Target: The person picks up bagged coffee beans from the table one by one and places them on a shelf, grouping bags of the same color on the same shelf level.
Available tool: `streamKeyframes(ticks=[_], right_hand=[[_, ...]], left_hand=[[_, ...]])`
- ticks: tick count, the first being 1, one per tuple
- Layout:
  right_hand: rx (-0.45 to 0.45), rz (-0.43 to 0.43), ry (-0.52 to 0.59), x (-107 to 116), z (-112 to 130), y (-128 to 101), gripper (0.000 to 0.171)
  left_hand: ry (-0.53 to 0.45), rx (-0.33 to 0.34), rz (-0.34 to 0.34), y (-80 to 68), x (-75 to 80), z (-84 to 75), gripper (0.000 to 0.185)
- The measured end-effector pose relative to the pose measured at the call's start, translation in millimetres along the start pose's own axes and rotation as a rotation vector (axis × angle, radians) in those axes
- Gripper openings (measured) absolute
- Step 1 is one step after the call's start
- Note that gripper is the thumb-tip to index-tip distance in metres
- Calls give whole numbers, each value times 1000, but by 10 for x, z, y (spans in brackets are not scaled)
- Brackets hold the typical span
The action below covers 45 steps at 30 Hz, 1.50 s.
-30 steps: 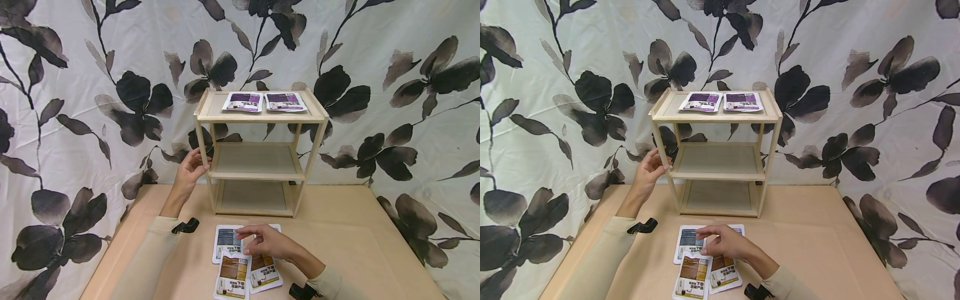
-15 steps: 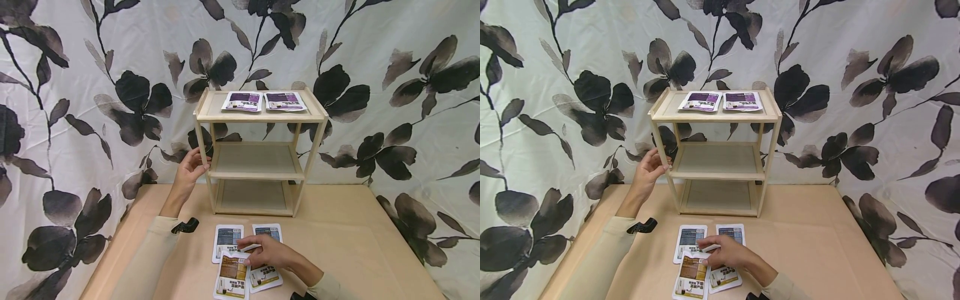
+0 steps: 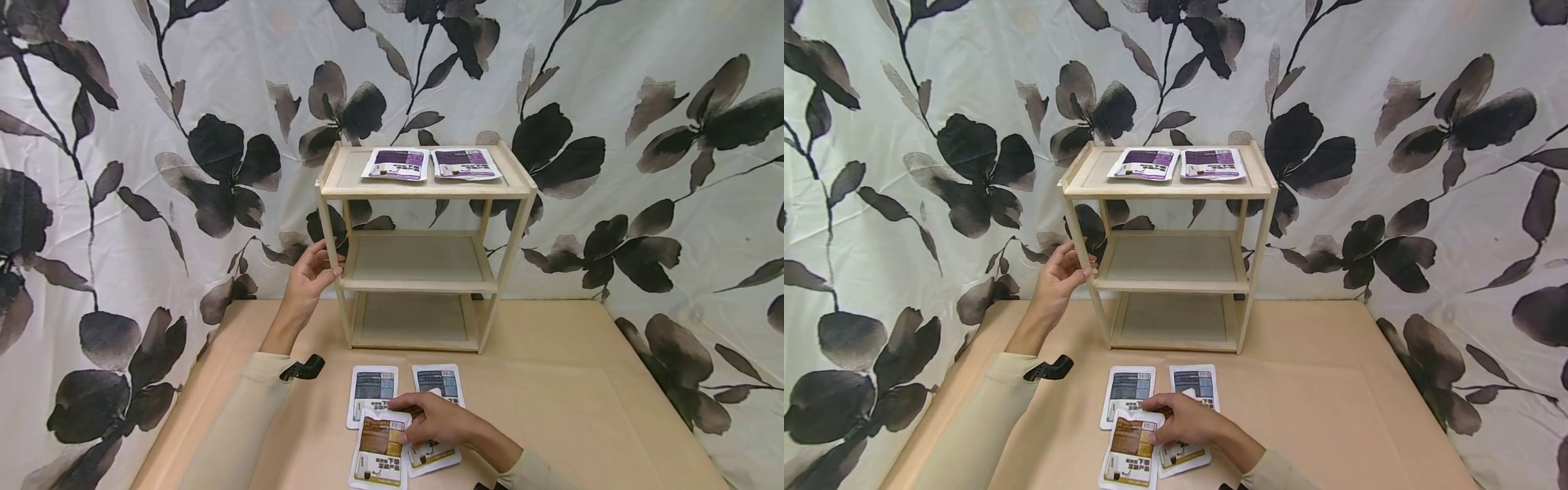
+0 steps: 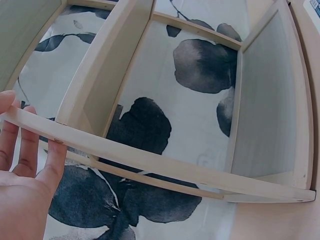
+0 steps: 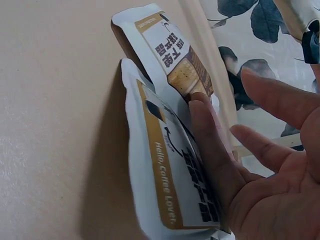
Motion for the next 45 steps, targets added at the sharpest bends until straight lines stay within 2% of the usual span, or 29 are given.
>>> streamKeyframes(ticks=[11, 16, 20, 29, 33, 36, 38, 45], right_hand=[[-6, -37, 19, -19, -34, 35, 51], [6, -47, -42, 2, -4, 74, 51], [41, -93, -221, 17, -2, 88, 53], [153, -257, -750, -87, 19, 51, 65], [186, -319, -859, -111, 10, 47, 63], [206, -351, -850, -107, 1, 41, 63], [216, -357, -805, -96, -7, 40, 63], [209, -251, -451, -61, -38, 67, 66]], left_hand=[[8, 4, -4, -7, -1, 12, 54], [14, 4, -7, -16, 6, 18, 53], [18, 4, -6, -21, 2, 16, 53], [9, 6, -8, -11, 4, 16, 52], [15, 5, -6, -9, 2, 18, 52], [18, 6, -3, -12, 3, 26, 53], [16, 4, 0, -12, 1, 24, 53], [12, -6, 0, 4, 4, 12, 54]])
Point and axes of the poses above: each hand's wrist, its own y-axis towards the middle knuckle, its own x-axis out of the back of the hand, z = x × y, the point moved 6 cm from there along y, towards the middle knuckle, and after that the axes turned 2 degrees about -z, right-handed, at the moved point
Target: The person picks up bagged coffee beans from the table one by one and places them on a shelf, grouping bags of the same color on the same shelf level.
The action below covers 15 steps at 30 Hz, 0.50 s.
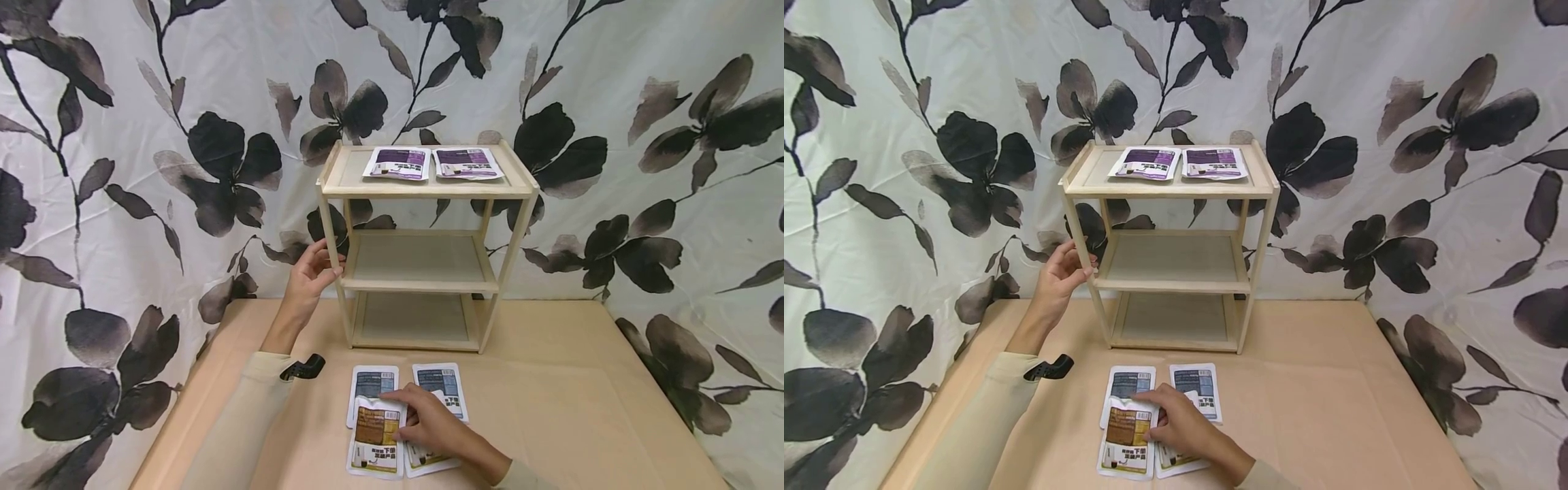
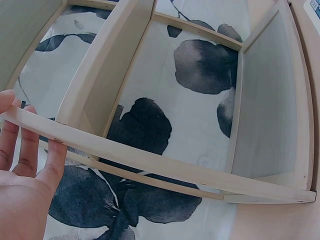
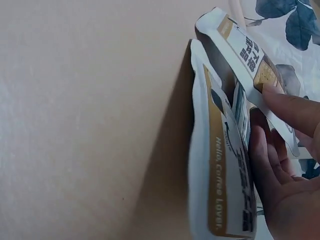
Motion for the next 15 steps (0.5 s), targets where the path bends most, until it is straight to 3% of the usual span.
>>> streamKeyframes(ticks=[5, 10, 15], right_hand=[[18, 20, 62, -7, -5, 11, 62], [50, 34, 102, -42, -5, 32, 47], [3, 17, 171, -75, -24, 43, 40]], left_hand=[[-3, 3, -2, 5, 3, -2, 54], [-10, 5, -5, 2, 5, 0, 54], [-5, 9, -3, 3, -1, -2, 54]])
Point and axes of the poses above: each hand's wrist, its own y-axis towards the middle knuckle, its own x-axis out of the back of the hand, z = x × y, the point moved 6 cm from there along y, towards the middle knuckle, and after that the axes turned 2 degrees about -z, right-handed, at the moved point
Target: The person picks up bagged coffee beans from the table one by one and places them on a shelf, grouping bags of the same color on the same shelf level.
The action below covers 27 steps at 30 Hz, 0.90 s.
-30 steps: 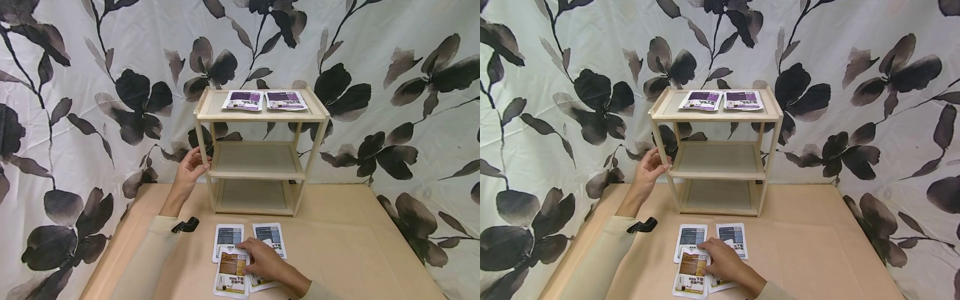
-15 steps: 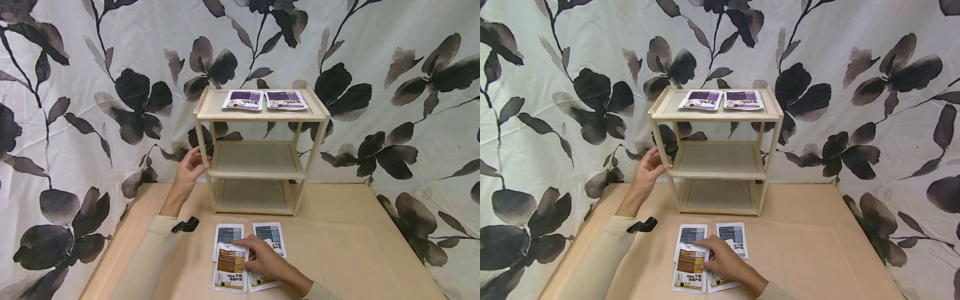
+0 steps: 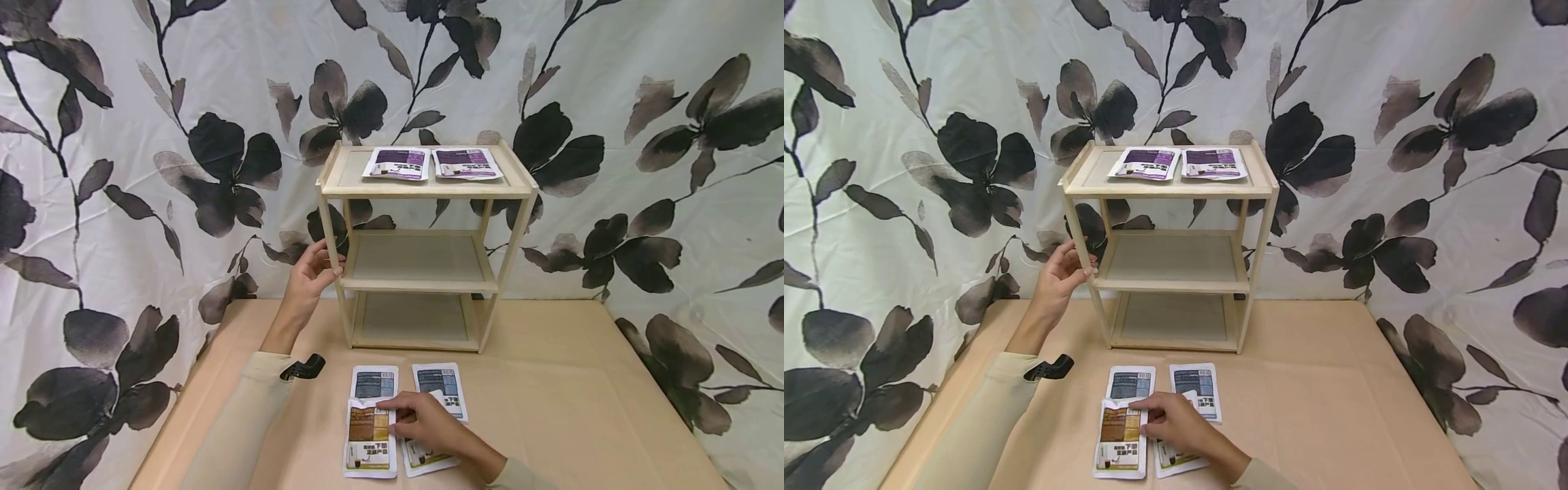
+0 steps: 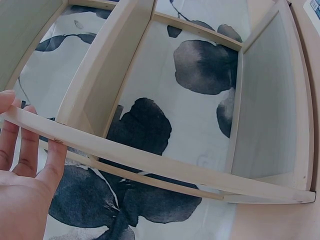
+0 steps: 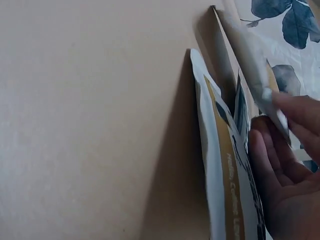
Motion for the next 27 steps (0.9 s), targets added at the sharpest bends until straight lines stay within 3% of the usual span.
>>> streamKeyframes(ticks=[12, 18, 27], right_hand=[[-88, -175, 54, -79, -77, 28, 42], [-131, -134, 145, -124, -82, 25, 38], [-89, -88, 111, -177, -30, 13, 26]], left_hand=[[11, 12, 2, -9, 7, 29, 54], [14, 9, 3, -9, 8, 36, 55], [10, 8, 2, -5, 10, 12, 54]])
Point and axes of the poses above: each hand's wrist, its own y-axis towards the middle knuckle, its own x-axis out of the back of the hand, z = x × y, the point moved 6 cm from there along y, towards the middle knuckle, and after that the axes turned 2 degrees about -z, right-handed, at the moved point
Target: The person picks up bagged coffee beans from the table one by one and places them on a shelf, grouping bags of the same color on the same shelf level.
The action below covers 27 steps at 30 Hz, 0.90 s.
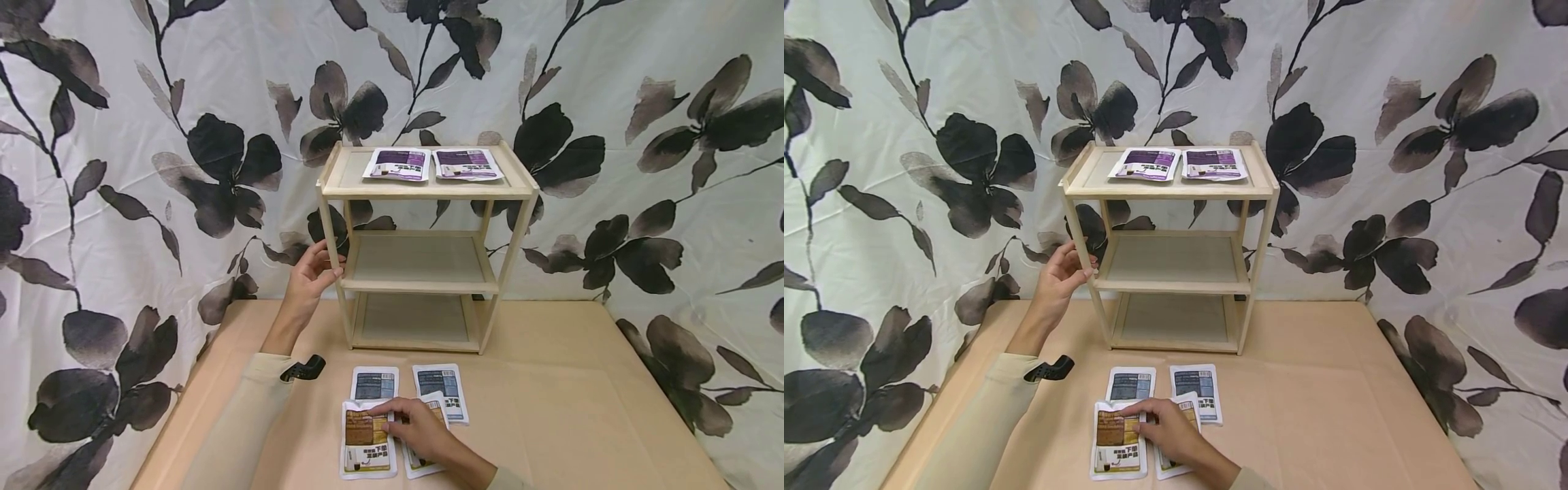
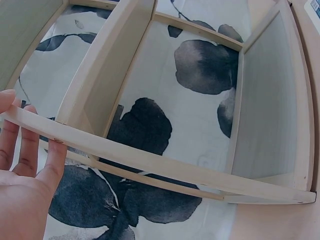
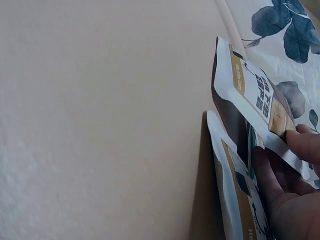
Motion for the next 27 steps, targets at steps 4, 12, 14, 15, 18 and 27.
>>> streamKeyframes(ticks=[4, 12, 14, 15, 18, 27], right_hand=[[16, 16, 68, -25, 3, -4, 31], [11, 53, 246, -105, -34, -26, 49], [18, 61, 251, -124, -35, -34, 48], [26, 57, 219, -128, -29, -36, 47], [34, 46, 118, -135, -12, -40, 40], [32, 21, 53, -167, 23, -61, 31]], left_hand=[[3, 2, -1, 0, -3, -5, 55], [-3, 1, -1, -2, -8, -12, 55], [-3, 2, -2, -1, -7, -12, 54], [-4, 1, -2, 1, -6, -12, 54], [-6, -3, -1, 6, -6, -15, 54], [-3, -1, -3, -5, -10, -19, 54]])
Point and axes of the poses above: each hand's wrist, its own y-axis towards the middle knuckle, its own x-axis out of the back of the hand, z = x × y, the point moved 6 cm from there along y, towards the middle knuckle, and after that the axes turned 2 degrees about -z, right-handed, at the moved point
